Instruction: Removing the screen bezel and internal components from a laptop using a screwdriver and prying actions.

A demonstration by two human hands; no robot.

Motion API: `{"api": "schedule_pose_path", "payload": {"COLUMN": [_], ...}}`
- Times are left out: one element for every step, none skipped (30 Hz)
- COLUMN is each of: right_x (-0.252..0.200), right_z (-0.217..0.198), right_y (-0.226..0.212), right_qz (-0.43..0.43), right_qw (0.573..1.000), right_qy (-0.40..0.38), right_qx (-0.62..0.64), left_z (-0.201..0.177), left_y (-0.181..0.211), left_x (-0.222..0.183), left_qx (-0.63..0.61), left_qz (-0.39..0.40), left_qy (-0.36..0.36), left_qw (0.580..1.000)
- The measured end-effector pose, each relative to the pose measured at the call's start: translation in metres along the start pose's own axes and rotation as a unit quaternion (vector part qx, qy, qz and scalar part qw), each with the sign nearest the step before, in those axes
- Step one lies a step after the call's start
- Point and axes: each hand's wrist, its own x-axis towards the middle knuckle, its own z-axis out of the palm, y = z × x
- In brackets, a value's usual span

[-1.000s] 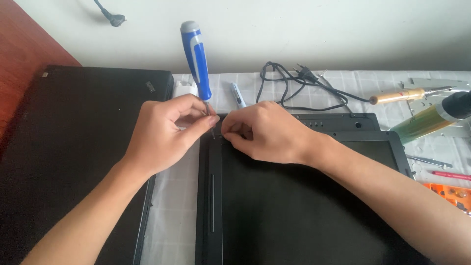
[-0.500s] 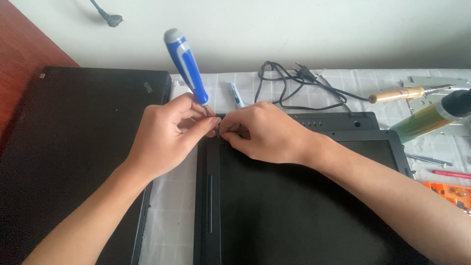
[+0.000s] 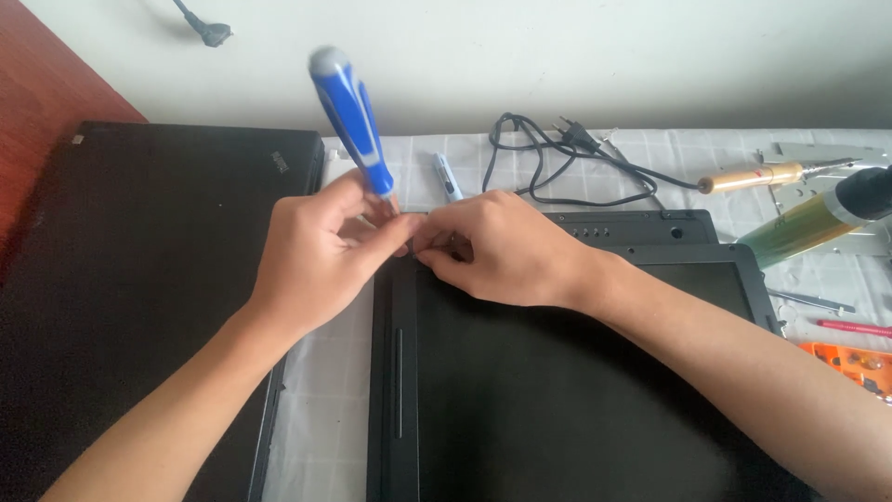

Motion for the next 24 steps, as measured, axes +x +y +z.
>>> {"api": "schedule_pose_path", "payload": {"right_x": [0.0, 0.0, -0.001, -0.002, -0.002, -0.002, -0.002, -0.002, -0.002, -0.003, -0.003, -0.003, -0.003, -0.003, -0.003, -0.002, -0.003, -0.002, -0.002, -0.002, -0.001, -0.001, -0.001, -0.001], "right_z": [0.001, 0.001, 0.001, 0.001, 0.002, 0.004, 0.005, 0.006, 0.008, 0.009, 0.01, 0.011, 0.012, 0.012, 0.013, 0.012, 0.013, 0.014, 0.016, 0.014, 0.013, 0.011, 0.013, 0.016], "right_y": [0.001, -0.001, -0.002, -0.003, -0.002, -0.001, -0.001, 0.0, 0.0, 0.001, 0.0, 0.0, 0.0, -0.001, -0.001, -0.001, 0.0, 0.0, 0.001, -0.001, -0.003, -0.005, -0.005, -0.004], "right_qz": [-0.014, -0.014, -0.042, -0.068, -0.068, -0.068, -0.069, -0.069, -0.079, -0.089, -0.089, -0.087, -0.085, -0.084, -0.085, -0.086, -0.086, -0.081, -0.076, -0.076, -0.058, -0.04, -0.04, -0.036], "right_qw": [1.0, 1.0, 0.999, 0.997, 0.997, 0.997, 0.997, 0.997, 0.995, 0.993, 0.992, 0.992, 0.991, 0.991, 0.991, 0.991, 0.991, 0.991, 0.991, 0.991, 0.993, 0.996, 0.996, 0.994], "right_qy": [0.005, 0.005, 0.011, 0.017, 0.017, 0.015, 0.013, 0.013, 0.019, 0.025, 0.025, 0.026, 0.027, 0.027, 0.027, 0.028, 0.028, 0.025, 0.021, 0.021, 0.01, -0.001, -0.001, 0.0], "right_qx": [-0.009, -0.01, -0.014, -0.018, -0.018, -0.03, -0.043, -0.043, -0.061, -0.08, -0.08, -0.089, -0.097, -0.097, -0.096, -0.095, -0.095, -0.104, -0.113, -0.112, -0.098, -0.085, -0.086, -0.1], "left_z": [0.0, -0.001, -0.002, -0.003, -0.003, -0.002, -0.002, -0.002, -0.001, -0.001, -0.002, -0.002, -0.001, -0.001, -0.002, -0.002, -0.002, -0.001, -0.001, -0.002, -0.002, -0.002, -0.001, 0.0], "left_y": [0.0, 0.002, 0.004, 0.006, 0.004, 0.002, 0.0, 0.0, 0.001, 0.002, 0.002, 0.001, 0.0, 0.001, 0.002, 0.003, 0.003, 0.003, 0.003, 0.004, 0.004, 0.005, 0.005, 0.004], "left_x": [0.0, 0.001, 0.002, 0.002, 0.002, 0.001, 0.0, 0.001, 0.001, 0.001, 0.001, 0.001, 0.001, 0.001, 0.001, 0.002, 0.002, 0.001, 0.001, 0.001, 0.001, 0.001, 0.001, 0.001], "left_qx": [-0.014, -0.014, -0.026, -0.039, -0.04, -0.022, -0.005, -0.005, -0.001, 0.004, 0.005, 0.006, 0.008, 0.007, 0.004, 0.001, 0.001, 0.0, -0.002, -0.001, 0.002, 0.006, 0.005, 0.001], "left_qz": [-0.011, -0.011, -0.012, -0.013, -0.013, -0.023, -0.034, -0.034, -0.029, -0.024, -0.024, -0.018, -0.011, -0.011, -0.002, 0.008, 0.008, 0.011, 0.014, 0.014, 0.014, 0.014, 0.015, 0.002], "left_qy": [0.011, 0.011, 0.016, 0.02, 0.02, 0.021, 0.022, 0.023, 0.02, 0.017, 0.018, 0.02, 0.022, 0.022, 0.021, 0.021, 0.021, 0.021, 0.02, 0.02, 0.018, 0.015, 0.015, 0.016], "left_qw": [1.0, 1.0, 0.999, 0.999, 0.999, 0.999, 0.999, 0.999, 0.999, 1.0, 1.0, 1.0, 1.0, 1.0, 1.0, 1.0, 1.0, 1.0, 1.0, 1.0, 1.0, 1.0, 1.0, 1.0]}}
